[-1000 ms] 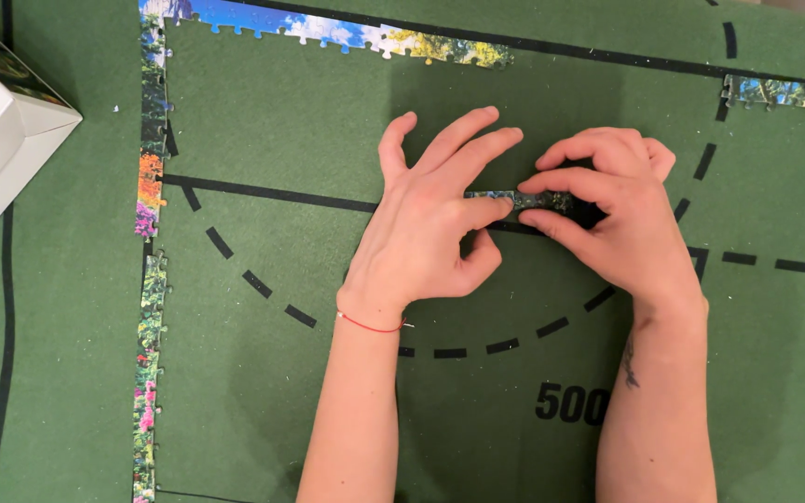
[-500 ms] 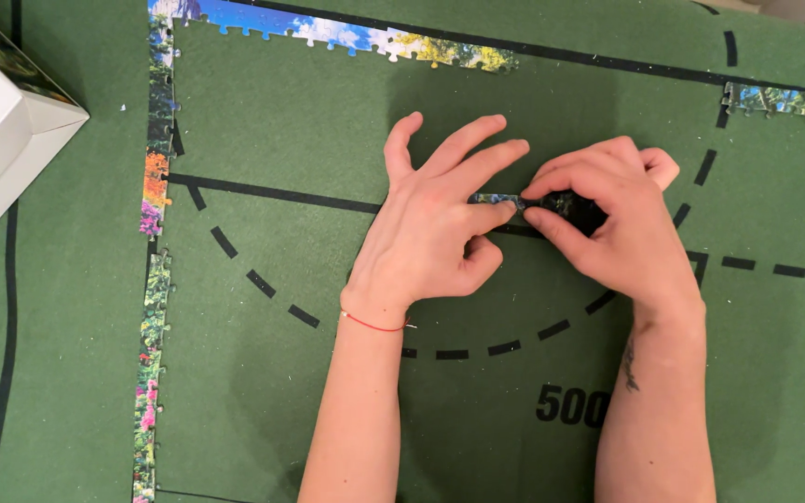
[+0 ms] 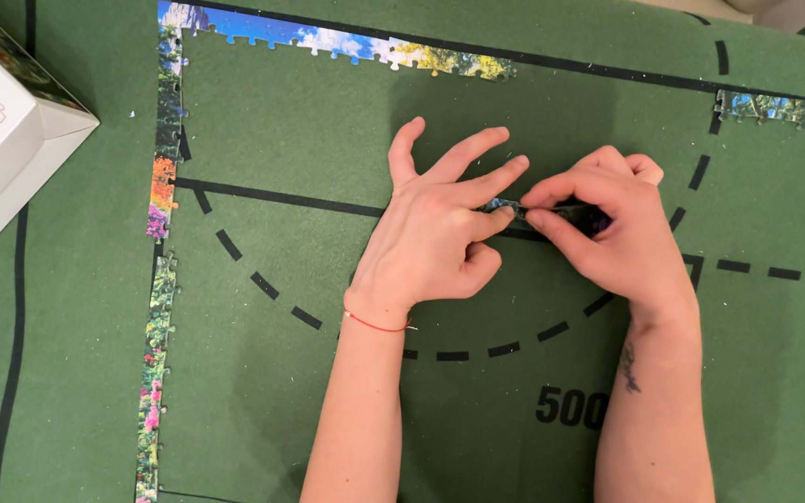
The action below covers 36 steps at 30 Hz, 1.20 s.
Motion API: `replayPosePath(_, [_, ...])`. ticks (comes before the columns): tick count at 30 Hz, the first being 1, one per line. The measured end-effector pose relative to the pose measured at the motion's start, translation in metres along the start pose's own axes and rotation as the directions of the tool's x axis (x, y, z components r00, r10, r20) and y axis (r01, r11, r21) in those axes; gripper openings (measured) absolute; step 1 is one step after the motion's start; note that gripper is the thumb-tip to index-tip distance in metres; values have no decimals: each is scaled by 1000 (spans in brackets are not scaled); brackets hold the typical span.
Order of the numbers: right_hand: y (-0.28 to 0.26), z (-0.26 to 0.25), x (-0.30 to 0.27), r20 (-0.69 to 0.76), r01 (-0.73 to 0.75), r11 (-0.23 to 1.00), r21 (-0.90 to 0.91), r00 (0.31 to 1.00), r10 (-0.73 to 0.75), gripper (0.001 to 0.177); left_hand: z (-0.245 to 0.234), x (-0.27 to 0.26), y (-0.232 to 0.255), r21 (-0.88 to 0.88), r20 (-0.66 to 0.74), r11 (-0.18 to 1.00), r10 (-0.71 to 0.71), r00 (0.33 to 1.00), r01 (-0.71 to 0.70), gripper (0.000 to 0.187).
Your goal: The recorder is assembling a landscape jigsaw puzzle on a dedicated puzzle mat.
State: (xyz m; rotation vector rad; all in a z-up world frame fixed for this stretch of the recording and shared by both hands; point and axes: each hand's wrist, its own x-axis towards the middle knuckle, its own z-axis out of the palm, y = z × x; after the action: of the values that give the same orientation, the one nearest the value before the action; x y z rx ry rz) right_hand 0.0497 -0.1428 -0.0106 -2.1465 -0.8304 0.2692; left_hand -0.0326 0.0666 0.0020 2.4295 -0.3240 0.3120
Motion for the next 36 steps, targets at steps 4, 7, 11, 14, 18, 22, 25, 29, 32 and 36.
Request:
replayPosePath(4, [-5,0,3,5,-4,999,51,1000,4,30,0,-3,-2,-17,-17,1000,-5,1000,5,24])
replayPosePath(7, [0,4,3,-17,-75,997,-1,997,75,24,1,-1,-1,-15,-23,1000,8,1000,-8,22])
replayPosePath(11, [5,1,2,-5,-62,998,18,998,62,22,11,0,0,-78,-94,992,-103,990,96,18])
replayPosePath(14, [6,-1,2,15,-78,994,81,997,77,26,17,-1,0,-58,-137,989,-141,981,134,20])
replayPosePath(18, [9,-2,-1,-2,-55,992,116,998,56,27,12,1,5,-43,-108,988,-150,983,146,16])
replayPosePath(22, [15,-9,-9,11,-18,1000,22,1000,18,32,19,1,3,-40,-144,988,-154,977,150,17])
replayPosePath(25, [21,4,-5,11,90,995,47,996,-90,33,7,-4,0,-86,-205,993,-94,974,78,15])
replayPosePath(29, [21,7,-7,15,-105,892,440,994,110,30,13,-6,-7,-216,-103,971,-130,986,105,7])
replayPosePath(32, [21,7,-4,-7,-111,907,407,992,124,28,19,-9,-14,-203,-168,977,-96,981,61,7])
replayPosePath(36, [27,9,-4,-45,-97,956,278,992,114,24,25,-9,-17,-81,-194,995,-72,978,57,6])
